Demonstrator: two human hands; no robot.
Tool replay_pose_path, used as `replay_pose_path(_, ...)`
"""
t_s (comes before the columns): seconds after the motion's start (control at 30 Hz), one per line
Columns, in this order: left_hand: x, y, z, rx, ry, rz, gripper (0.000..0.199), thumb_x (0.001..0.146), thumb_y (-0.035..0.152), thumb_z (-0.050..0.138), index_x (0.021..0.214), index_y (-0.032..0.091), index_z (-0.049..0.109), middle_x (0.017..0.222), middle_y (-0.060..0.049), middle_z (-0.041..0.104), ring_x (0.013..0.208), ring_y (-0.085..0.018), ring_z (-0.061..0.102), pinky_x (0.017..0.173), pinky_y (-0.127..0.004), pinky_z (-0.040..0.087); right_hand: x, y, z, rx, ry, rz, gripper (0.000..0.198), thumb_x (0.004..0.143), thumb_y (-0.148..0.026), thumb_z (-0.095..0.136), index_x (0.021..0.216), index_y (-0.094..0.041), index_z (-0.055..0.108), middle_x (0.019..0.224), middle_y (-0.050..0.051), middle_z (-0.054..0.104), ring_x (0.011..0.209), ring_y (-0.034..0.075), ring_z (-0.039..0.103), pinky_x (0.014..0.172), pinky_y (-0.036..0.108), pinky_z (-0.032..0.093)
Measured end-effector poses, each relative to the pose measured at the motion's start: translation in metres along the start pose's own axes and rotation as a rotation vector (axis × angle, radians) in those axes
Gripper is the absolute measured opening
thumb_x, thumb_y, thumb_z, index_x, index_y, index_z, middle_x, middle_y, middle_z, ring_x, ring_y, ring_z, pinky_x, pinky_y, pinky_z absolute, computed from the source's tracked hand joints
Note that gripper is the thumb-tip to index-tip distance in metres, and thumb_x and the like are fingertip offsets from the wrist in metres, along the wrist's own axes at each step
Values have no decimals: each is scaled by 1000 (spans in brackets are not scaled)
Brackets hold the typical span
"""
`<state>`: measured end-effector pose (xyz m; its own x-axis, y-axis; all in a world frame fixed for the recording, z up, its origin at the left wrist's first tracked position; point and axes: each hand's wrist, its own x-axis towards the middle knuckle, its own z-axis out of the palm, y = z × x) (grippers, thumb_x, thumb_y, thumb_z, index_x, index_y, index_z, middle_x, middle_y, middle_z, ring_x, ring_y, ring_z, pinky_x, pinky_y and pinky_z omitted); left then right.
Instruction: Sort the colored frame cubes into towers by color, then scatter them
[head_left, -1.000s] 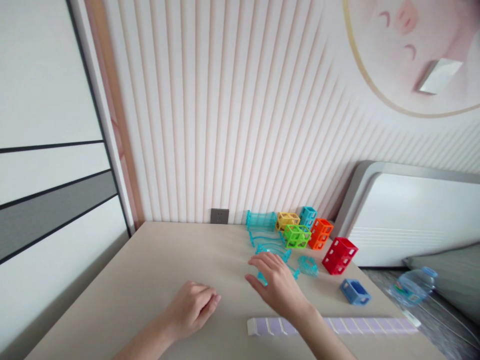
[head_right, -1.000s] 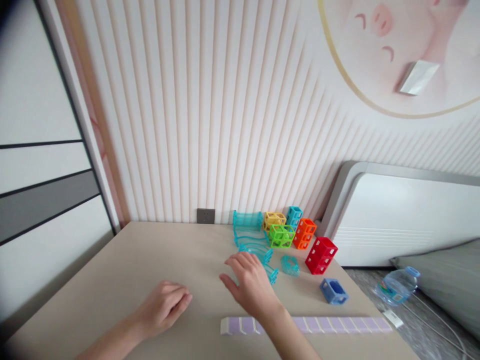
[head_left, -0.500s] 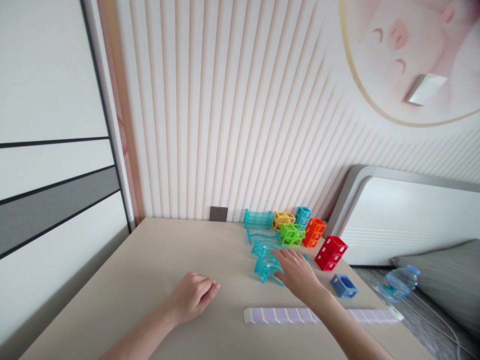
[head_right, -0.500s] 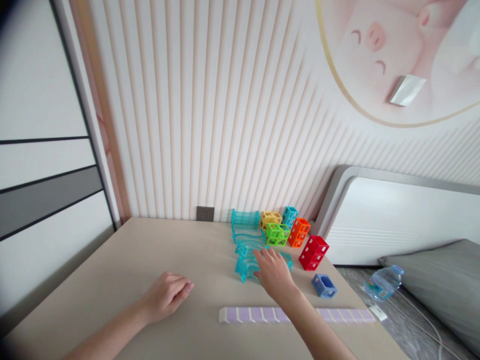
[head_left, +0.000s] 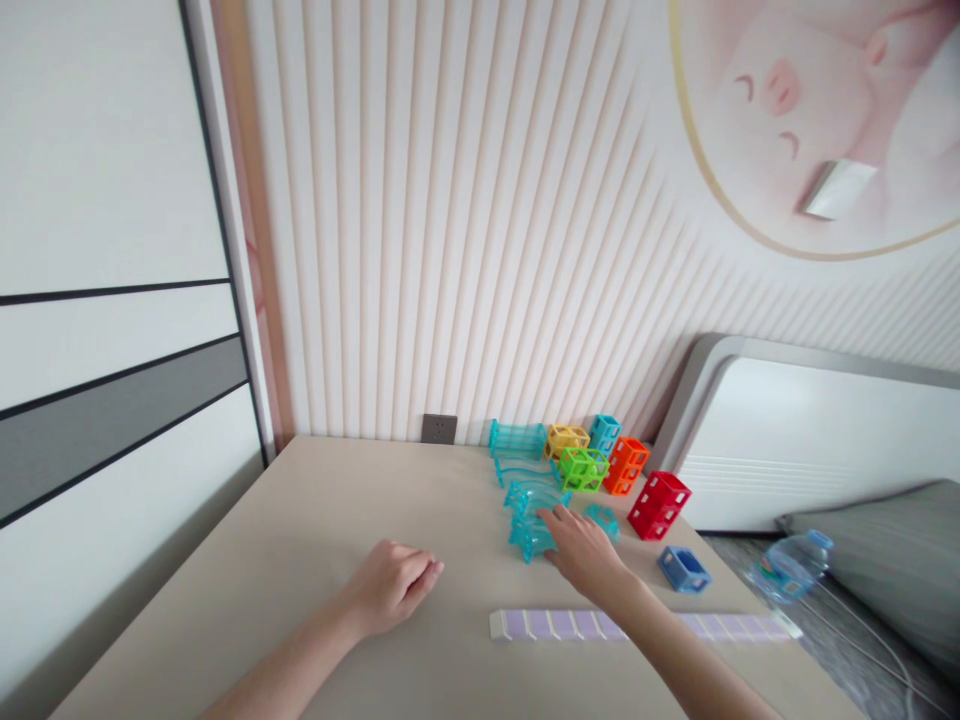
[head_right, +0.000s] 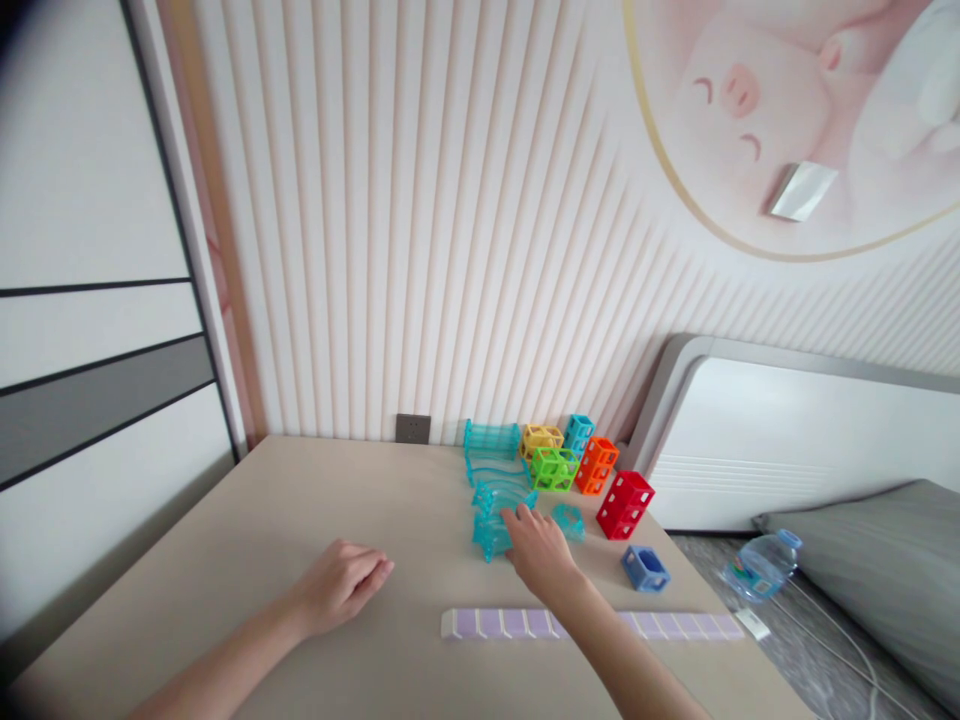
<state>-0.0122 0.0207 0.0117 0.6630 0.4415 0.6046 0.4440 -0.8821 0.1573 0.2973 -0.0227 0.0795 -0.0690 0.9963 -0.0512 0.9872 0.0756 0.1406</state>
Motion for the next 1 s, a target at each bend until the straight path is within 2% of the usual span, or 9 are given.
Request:
replay_pose_path(0.4, 0, -1, 1, -20, 15, -10, 52, 108, 29, 32, 62, 21, 54, 50, 2, 58, 42, -12, 54, 47, -27, 30, 2, -11, -3, 10, -52, -32, 40, 83, -20, 73, 121, -20, 64, 112, 14, 76, 112, 34, 68, 91, 40, 51)
replay_pose_path(0.57, 2, -6, -2, -4, 63, -90, 43, 105, 28, 39, 65, 22, 55, 54, 2, 59, 48, -13, 58, 49, -26, 34, 12, -27, -7, -2, -64, -45, 40, 82, -22, 72, 121, -17, 65, 110, 18, 76, 110, 36, 70, 90, 42, 51)
replay_pose_path(0.73, 3, -28, -11, 47, 185, -278, 31, 101, 22, 44, 72, 22, 57, 63, 1, 61, 58, -15, 60, 57, -25, 43, 33, -69, -15, 31, -65, -80, 36, 80, -23, 71, 116, -18, 68, 109, 17, 77, 106, 35, 72, 86, 40, 53)
replay_pose_path(0.87, -3, -52, -16, 84, 315, -410, 21, 100, 19, 42, 94, 22, 62, 86, -4, 68, 83, -20, 67, 75, -31, 53, 59, -124, -25, 77, -66, -105, 35, 79, -22, 71, 114, -18, 69, 110, 18, 77, 106, 35, 73, 82, 40, 54)
replay_pose_path(0.93, -7, -62, -17, 109, 382, -468, 22, 100, 18, 40, 104, 22, 61, 96, -7, 68, 94, -23, 67, 83, -35, 55, 74, -151, -30, 114, -65, -121, 35, 79, -23, 72, 114, -17, 69, 110, 19, 77, 107, 35, 73, 81, 40, 55)
replay_pose_path(1.0, -10, -71, -18, 136, 436, -516, 26, 99, 15, 38, 112, 22, 59, 102, -9, 66, 101, -26, 66, 88, -40, 55, 89, -173, -35, 160, -65, -136, 38, 79, -31, 75, 114, -18, 68, 111, 17, 77, 106, 34, 73, 80, 39, 55)
